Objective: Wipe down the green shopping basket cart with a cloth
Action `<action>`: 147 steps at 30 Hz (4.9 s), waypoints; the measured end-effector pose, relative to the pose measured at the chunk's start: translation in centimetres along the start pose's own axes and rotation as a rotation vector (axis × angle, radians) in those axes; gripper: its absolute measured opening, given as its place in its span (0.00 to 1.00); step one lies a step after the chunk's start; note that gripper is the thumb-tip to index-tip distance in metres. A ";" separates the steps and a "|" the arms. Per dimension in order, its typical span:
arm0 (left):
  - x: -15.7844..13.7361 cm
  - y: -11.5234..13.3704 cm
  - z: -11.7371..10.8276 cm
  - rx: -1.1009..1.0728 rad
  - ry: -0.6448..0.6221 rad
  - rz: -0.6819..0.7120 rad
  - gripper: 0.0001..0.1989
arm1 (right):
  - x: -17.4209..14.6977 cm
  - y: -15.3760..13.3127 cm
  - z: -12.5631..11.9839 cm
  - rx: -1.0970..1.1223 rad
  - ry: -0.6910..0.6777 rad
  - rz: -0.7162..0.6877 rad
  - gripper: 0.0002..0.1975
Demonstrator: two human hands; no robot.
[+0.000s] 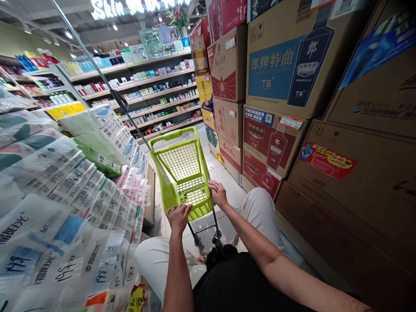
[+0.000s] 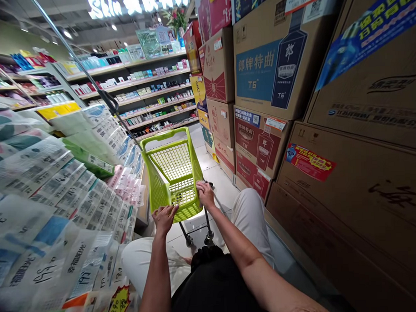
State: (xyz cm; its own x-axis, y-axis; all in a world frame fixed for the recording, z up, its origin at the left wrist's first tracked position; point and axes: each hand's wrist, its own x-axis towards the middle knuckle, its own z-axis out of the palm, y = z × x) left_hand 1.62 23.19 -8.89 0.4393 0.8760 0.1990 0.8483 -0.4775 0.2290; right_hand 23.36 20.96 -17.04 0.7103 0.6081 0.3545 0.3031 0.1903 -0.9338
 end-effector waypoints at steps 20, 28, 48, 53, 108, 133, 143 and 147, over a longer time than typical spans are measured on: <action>0.3 1.4 -0.1 0.069 -0.033 0.003 0.22 | -3.2 -2.1 -1.1 -0.084 0.115 -0.111 0.11; 0.3 2.2 -0.1 0.088 -0.053 -0.001 0.23 | 0.4 -2.4 -0.9 -0.024 0.097 -0.034 0.13; 0.9 9.0 2.9 0.089 0.117 -0.110 0.29 | -3.3 4.5 -0.6 -0.032 0.350 0.154 0.21; 0.8 8.2 1.8 0.068 -0.001 -0.011 0.27 | -2.0 4.9 -0.7 -0.016 0.343 0.193 0.20; -0.1 4.8 1.5 -0.411 0.100 0.016 0.28 | -3.5 -3.6 -1.0 -0.341 -0.236 -0.540 0.20; -0.2 5.6 2.8 -0.101 0.138 0.182 0.17 | -1.5 3.6 -0.2 -0.045 0.400 0.168 0.25; -0.8 6.5 3.0 -0.086 0.164 0.178 0.18 | -2.0 3.7 -0.7 -0.018 0.326 0.196 0.24; -1.1 6.8 2.8 -0.081 0.164 0.194 0.18 | -2.7 5.0 -0.7 -0.004 0.331 0.318 0.22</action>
State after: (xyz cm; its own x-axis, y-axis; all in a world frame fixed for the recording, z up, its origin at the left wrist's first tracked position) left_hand 7.71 19.16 -10.26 0.5320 0.7480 0.3968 0.7234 -0.6451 0.2461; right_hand 23.44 19.71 -22.62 0.9330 0.3567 0.0472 0.0390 0.0301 -0.9988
